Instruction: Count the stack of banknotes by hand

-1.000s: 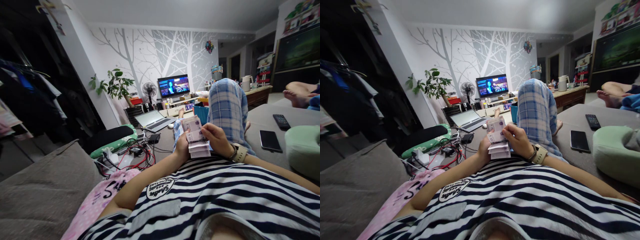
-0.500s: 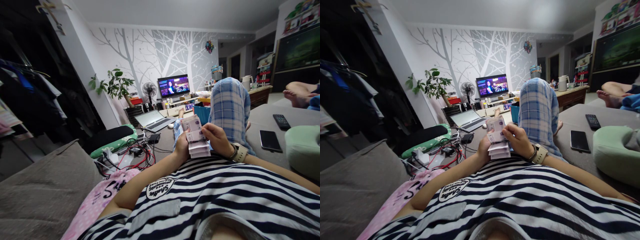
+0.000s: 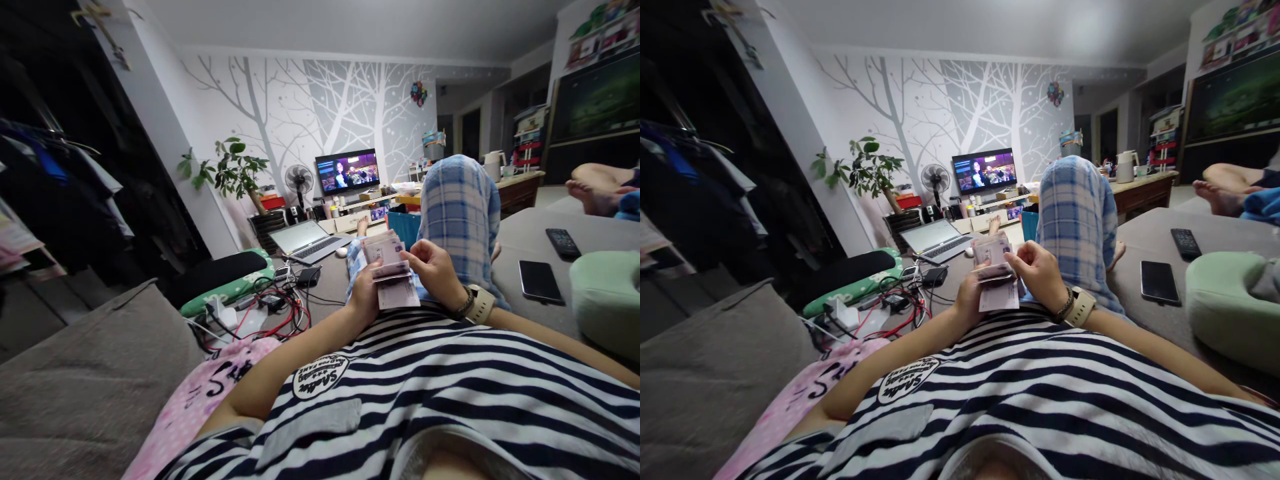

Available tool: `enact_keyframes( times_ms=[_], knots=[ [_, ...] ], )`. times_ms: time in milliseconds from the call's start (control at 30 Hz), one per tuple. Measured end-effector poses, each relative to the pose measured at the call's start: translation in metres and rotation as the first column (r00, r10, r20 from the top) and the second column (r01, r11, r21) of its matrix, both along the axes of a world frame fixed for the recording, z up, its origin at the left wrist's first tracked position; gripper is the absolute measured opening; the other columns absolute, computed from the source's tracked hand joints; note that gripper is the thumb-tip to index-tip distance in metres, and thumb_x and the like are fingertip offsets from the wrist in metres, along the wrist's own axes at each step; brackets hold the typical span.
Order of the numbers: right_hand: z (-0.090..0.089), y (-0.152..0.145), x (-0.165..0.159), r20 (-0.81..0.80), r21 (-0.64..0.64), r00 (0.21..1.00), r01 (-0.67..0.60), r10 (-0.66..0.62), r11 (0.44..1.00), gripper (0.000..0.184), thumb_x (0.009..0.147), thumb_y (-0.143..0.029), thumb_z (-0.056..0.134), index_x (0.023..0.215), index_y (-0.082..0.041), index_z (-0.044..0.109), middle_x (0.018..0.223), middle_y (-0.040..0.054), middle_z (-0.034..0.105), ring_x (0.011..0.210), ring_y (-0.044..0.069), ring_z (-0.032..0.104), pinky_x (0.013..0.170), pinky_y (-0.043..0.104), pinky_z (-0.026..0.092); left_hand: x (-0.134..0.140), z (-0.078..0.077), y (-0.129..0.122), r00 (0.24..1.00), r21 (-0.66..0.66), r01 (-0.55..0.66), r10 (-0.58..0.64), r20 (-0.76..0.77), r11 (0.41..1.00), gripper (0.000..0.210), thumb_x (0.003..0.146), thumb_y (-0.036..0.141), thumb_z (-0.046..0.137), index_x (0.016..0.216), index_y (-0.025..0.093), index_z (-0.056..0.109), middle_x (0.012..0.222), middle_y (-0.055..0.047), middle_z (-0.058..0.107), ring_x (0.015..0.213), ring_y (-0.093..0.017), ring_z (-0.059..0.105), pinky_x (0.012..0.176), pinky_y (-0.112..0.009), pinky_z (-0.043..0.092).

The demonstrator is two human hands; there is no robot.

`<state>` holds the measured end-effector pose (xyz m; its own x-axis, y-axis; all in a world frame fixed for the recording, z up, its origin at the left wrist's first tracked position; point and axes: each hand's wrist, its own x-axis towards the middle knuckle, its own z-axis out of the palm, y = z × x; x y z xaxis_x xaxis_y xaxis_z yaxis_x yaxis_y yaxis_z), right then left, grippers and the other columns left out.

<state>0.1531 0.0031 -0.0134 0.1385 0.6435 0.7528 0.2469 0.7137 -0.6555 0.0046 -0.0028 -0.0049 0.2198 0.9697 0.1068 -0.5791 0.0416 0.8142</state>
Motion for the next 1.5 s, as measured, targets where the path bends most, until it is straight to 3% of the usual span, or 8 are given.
enact_keyframes(
  times_ms=[200, 467, 633, 733, 1133, 1500],
  knots=[
    [-0.004, 0.008, 0.000, 0.037, -0.020, 0.999, -0.034, 0.035, 0.999, 0.046, 0.087, -0.059, 0.064, 0.064, -0.022, 0.050, 0.058, -0.0026, 0.048, 0.057, 0.013, 0.040, 0.054, 0.028, 0.032, 0.002, 0.000, 0.000, 0.988, 0.031, -0.152, 0.153, -0.026, 0.988, 0.026, 0.077, 0.014, 0.065, 0.101, 0.012, 0.074, 0.075, -0.006, 0.077, 0.084, -0.025, 0.075, 0.089, -0.038, 0.057],
    [-0.002, -0.003, 0.000, 0.062, 0.036, 0.996, -0.061, 0.059, 0.997, 0.039, 0.095, -0.048, 0.058, 0.067, -0.021, 0.052, 0.061, -0.0021, 0.049, 0.059, 0.014, 0.043, 0.058, 0.029, 0.034, 0.007, 0.005, 0.003, 0.993, -0.040, -0.109, 0.111, 0.040, 0.993, 0.022, 0.084, 0.032, 0.065, 0.094, 0.014, 0.073, 0.085, -0.009, 0.079, 0.096, -0.027, 0.075, 0.088, -0.037, 0.058],
    [-0.001, -0.011, -0.001, 0.093, 0.109, 0.988, -0.132, 0.122, 0.985, 0.036, 0.096, -0.045, 0.057, 0.070, -0.021, 0.054, 0.063, -0.0024, 0.047, 0.060, 0.014, 0.041, 0.057, 0.029, 0.033, 0.003, 0.006, -0.006, 0.984, 0.074, -0.165, 0.170, -0.060, 0.983, 0.014, 0.079, 0.030, 0.069, 0.072, 0.017, 0.068, 0.077, -0.007, 0.076, 0.094, -0.027, 0.073, 0.086, -0.034, 0.056],
    [-0.001, -0.012, -0.001, 0.099, 0.117, 0.987, -0.142, 0.130, 0.983, 0.032, 0.096, -0.043, 0.057, 0.073, -0.021, 0.056, 0.065, -0.0020, 0.049, 0.061, 0.014, 0.042, 0.058, 0.029, 0.034, 0.000, 0.004, -0.009, 0.972, 0.144, -0.195, 0.210, -0.102, 0.970, 0.014, 0.074, 0.029, 0.073, 0.070, 0.017, 0.067, 0.076, -0.006, 0.076, 0.093, -0.026, 0.072, 0.084, -0.033, 0.055],
    [-0.004, -0.009, -0.002, 0.089, 0.141, 0.981, -0.185, 0.174, 0.973, 0.020, 0.096, -0.036, 0.058, 0.085, -0.020, 0.064, 0.071, -0.0017, 0.055, 0.064, 0.013, 0.047, 0.060, 0.027, 0.037, 0.003, 0.005, -0.006, 0.993, 0.106, -0.105, 0.110, -0.042, 0.989, 0.015, 0.073, 0.030, 0.073, 0.079, 0.017, 0.068, 0.069, -0.003, 0.072, 0.089, -0.026, 0.072, 0.082, -0.034, 0.055],
    [-0.003, -0.011, -0.002, 0.089, 0.126, 0.979, -0.193, 0.183, 0.973, 0.027, 0.097, -0.040, 0.057, 0.080, -0.020, 0.062, 0.069, -0.0018, 0.053, 0.063, 0.013, 0.045, 0.059, 0.027, 0.036, 0.006, 0.014, -0.017, 0.989, 0.069, -0.138, 0.142, -0.051, 0.988, 0.030, 0.073, 0.028, 0.076, 0.101, 0.016, 0.073, 0.077, -0.005, 0.076, 0.087, -0.027, 0.072, 0.081, -0.036, 0.055]
  ],
)
